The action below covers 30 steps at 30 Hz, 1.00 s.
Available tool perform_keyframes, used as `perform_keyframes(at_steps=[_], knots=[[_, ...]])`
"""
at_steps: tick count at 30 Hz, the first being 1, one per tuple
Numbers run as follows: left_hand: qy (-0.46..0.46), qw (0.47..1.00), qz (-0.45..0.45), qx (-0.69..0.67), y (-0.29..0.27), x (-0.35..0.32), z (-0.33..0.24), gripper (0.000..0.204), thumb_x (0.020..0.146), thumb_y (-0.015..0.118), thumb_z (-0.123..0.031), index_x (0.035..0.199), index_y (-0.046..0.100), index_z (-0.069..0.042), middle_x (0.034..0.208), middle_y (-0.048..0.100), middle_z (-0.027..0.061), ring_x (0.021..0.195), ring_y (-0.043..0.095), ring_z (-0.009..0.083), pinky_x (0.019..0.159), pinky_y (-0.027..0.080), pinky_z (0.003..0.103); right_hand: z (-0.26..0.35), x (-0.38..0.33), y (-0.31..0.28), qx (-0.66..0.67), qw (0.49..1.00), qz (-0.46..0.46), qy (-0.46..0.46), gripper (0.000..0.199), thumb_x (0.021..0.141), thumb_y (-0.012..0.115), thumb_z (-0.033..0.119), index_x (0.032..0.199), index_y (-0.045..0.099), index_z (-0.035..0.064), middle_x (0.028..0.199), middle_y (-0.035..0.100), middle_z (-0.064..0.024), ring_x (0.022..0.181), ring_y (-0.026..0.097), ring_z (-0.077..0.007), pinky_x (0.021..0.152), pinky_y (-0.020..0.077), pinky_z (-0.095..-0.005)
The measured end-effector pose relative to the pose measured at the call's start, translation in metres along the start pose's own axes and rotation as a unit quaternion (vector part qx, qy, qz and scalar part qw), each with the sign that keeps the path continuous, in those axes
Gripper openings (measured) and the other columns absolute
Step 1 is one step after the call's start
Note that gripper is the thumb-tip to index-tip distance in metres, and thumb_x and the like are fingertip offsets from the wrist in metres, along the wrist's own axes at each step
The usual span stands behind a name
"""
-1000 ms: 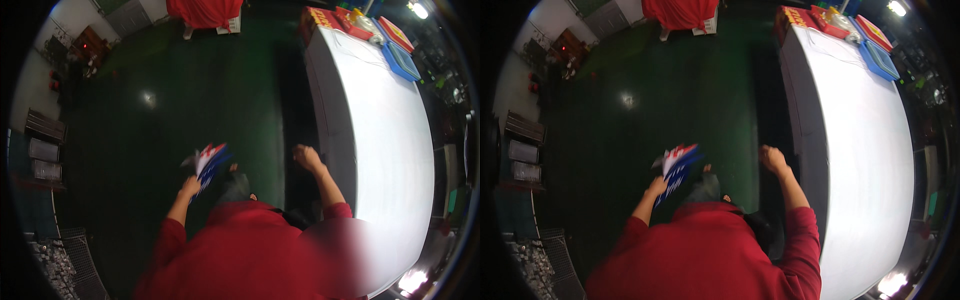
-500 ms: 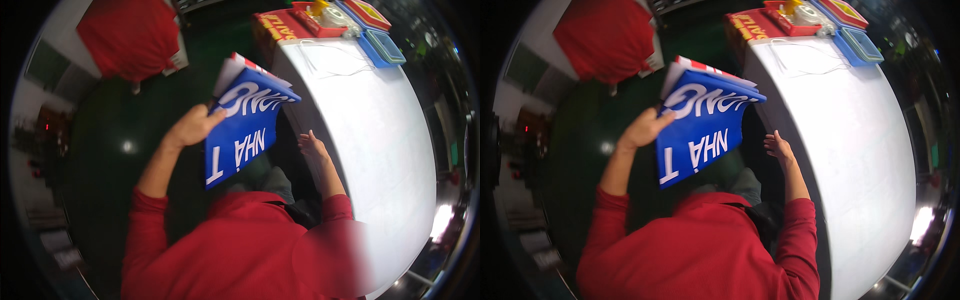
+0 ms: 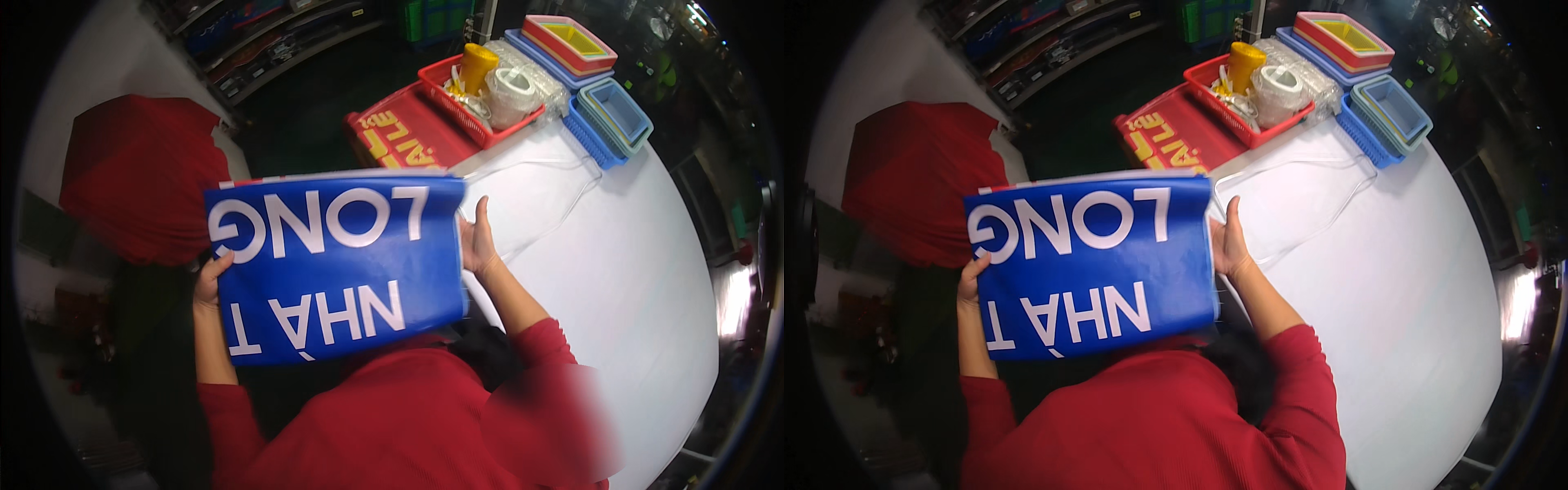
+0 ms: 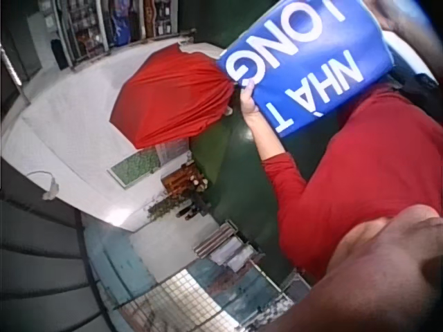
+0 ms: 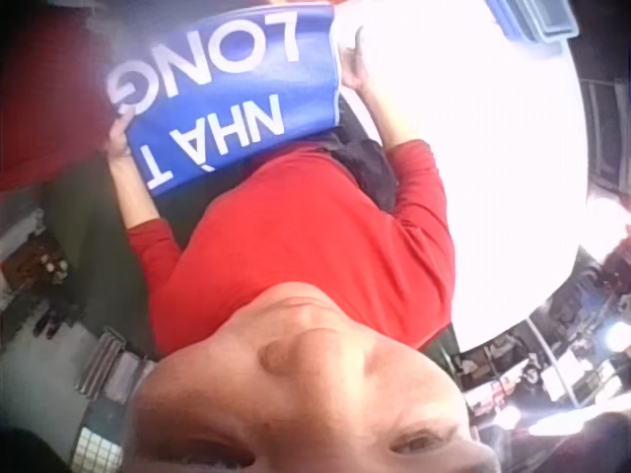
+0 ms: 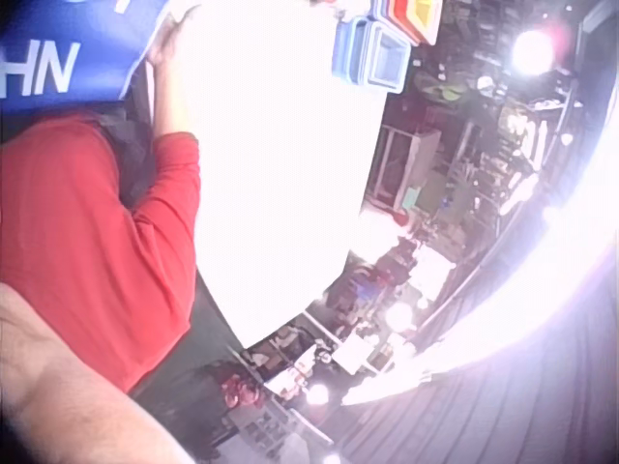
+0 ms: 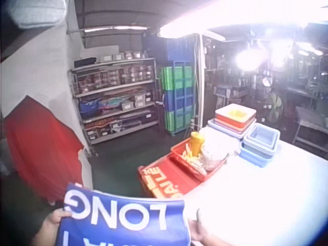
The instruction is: The person sorts metal clips on a white sheet, placing selected clips into a yellow basket. The person then folds a large printed banner and places it on the table.
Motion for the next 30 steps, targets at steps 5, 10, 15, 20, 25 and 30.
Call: perform_keyframes(at_steps=[5,10,15,20,25,30], knots=[[-0.013,0.998,0.041,0.038,-0.02,0.022,-0.01,0.045,0.083,0.055,-0.011,0.123,0.04,0.002,0.114,0.054,0.0149,0.104,0.055,0.0243,0.09,0.045,0.035,-0.014,-0.008,0.024,-0.166,0.976,-0.107,-0.091,0.058,0.084,0.058,0.024,0.132,0.032,0.0034,0.117,0.052,-0.0123,0.106,0.053,-0.0221,0.088,0.0467,-0.0363],[-0.001,0.979,0.147,0.138,0.045,0.022,-0.066,0.047,0.082,0.056,-0.016,0.122,0.041,0.003,0.111,0.055,0.0174,0.1,0.058,0.0228,0.086,0.048,0.034,-0.031,-0.064,0.054,-0.125,0.964,-0.1,-0.212,0.053,0.082,0.056,0.005,0.13,0.034,0.006,0.115,0.052,-0.0133,0.098,0.058,-0.0216,0.083,0.0505,-0.0343],[-0.014,0.975,0.045,0.219,0.071,-0.007,-0.001,0.054,0.081,0.06,-0.026,0.122,0.042,0.004,0.109,0.056,0.0193,0.096,0.059,0.024,0.083,0.049,0.035,-0.084,-0.166,0.03,-0.198,0.918,-0.185,-0.289,0.052,0.083,0.056,0.009,0.13,0.032,0.0053,0.12,0.049,-0.0136,0.113,0.048,-0.0252,0.092,0.0427,-0.0409],[-0.007,0.773,-0.163,0.613,-0.031,-0.073,0.14,0.055,0.079,0.059,-0.036,0.124,0.045,-0.007,0.115,0.055,0.0176,0.106,0.052,0.0341,0.092,0.039,0.038,-0.174,-0.22,-0.018,-0.333,0.818,-0.43,-0.186,0.061,0.08,0.061,0.014,0.131,0.031,0.001,0.119,0.05,-0.0168,0.109,0.049,-0.0266,0.087,0.0423,-0.0377],[0.075,0.719,-0.242,0.647,-0.023,-0.17,0.145,0.052,0.078,0.061,-0.035,0.122,0.048,-0.01,0.112,0.053,0.0151,0.107,0.048,0.0324,0.09,0.04,0.04,-0.216,-0.259,0.011,-0.576,0.526,-0.612,-0.132,0.05,0.07,0.067,0.01,0.116,0.05,-0.0019,0.097,0.061,-0.0205,0.09,0.06,-0.0299,0.079,0.0465,-0.0347],[0.087,0.703,-0.24,0.664,-0.019,-0.195,0.141,0.052,0.077,0.064,-0.032,0.121,0.05,-0.011,0.109,0.052,0.0127,0.106,0.047,0.0307,0.09,0.039,0.041,-0.218,-0.275,0.031,-0.6,0.464,-0.644,-0.104,0.041,0.073,0.058,0.011,0.112,0.052,-0.0002,0.093,0.061,-0.0209,0.088,0.059,-0.0343,0.081,0.0463,-0.0382]])
Point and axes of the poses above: each hand's wrist, its own x-axis towards the middle knuckle, its own y-axis out of the palm, z = x × y, the point moved 3 cm from there along x, towards the middle knuckle
